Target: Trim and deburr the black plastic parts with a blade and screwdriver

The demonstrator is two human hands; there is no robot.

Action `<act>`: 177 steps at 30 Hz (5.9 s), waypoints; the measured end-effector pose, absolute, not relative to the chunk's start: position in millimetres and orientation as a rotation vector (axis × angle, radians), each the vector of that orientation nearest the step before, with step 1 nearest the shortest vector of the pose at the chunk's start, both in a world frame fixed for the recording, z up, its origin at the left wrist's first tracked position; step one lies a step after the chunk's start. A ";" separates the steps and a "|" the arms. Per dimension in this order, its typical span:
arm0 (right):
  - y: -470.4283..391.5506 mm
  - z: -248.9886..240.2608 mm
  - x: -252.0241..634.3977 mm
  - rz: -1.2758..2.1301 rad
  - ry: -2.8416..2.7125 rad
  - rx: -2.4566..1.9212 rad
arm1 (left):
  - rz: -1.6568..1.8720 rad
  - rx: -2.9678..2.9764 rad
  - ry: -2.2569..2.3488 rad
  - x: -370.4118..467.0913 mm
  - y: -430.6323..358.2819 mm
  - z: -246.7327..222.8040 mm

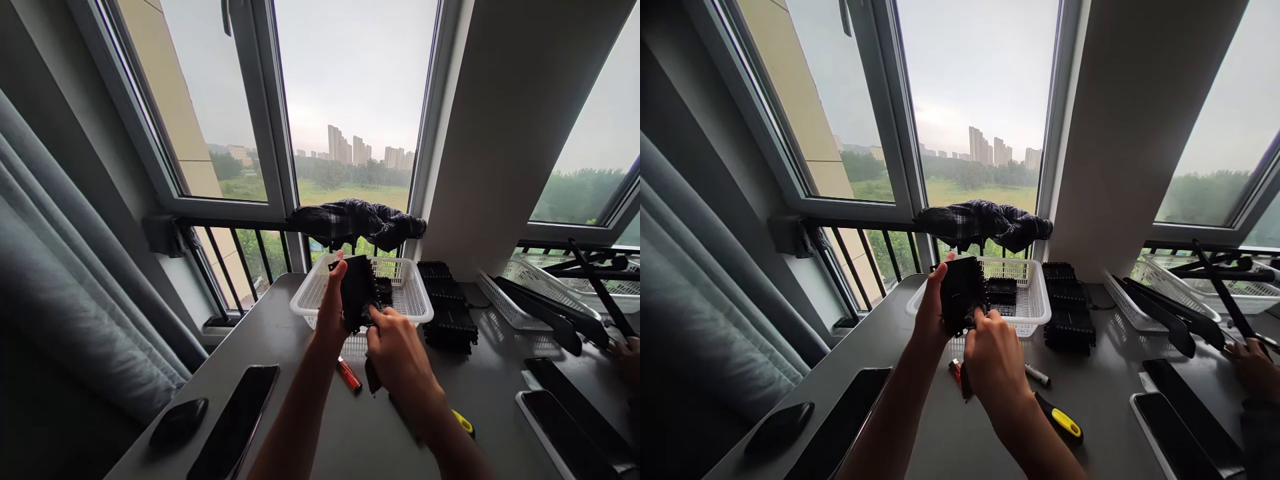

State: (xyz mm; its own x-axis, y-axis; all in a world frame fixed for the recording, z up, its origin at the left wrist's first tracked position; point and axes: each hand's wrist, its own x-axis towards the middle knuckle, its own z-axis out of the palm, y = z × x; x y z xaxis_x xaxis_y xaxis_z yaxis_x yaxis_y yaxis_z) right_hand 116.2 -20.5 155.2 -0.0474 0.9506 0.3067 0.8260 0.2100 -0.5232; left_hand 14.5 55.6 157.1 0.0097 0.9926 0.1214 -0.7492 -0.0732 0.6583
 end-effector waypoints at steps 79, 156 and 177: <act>-23.3 159.6 120.9 0.284 -1.885 -1.458 | 1.241 0.656 0.300 12.5 52.7 165.0; -25.5 164.7 137.9 0.211 -2.086 -1.413 | 1.076 0.694 0.316 25.1 49.6 157.5; -5.7 152.7 136.1 0.773 -1.481 -0.974 | 1.053 0.848 0.247 28.0 48.7 150.3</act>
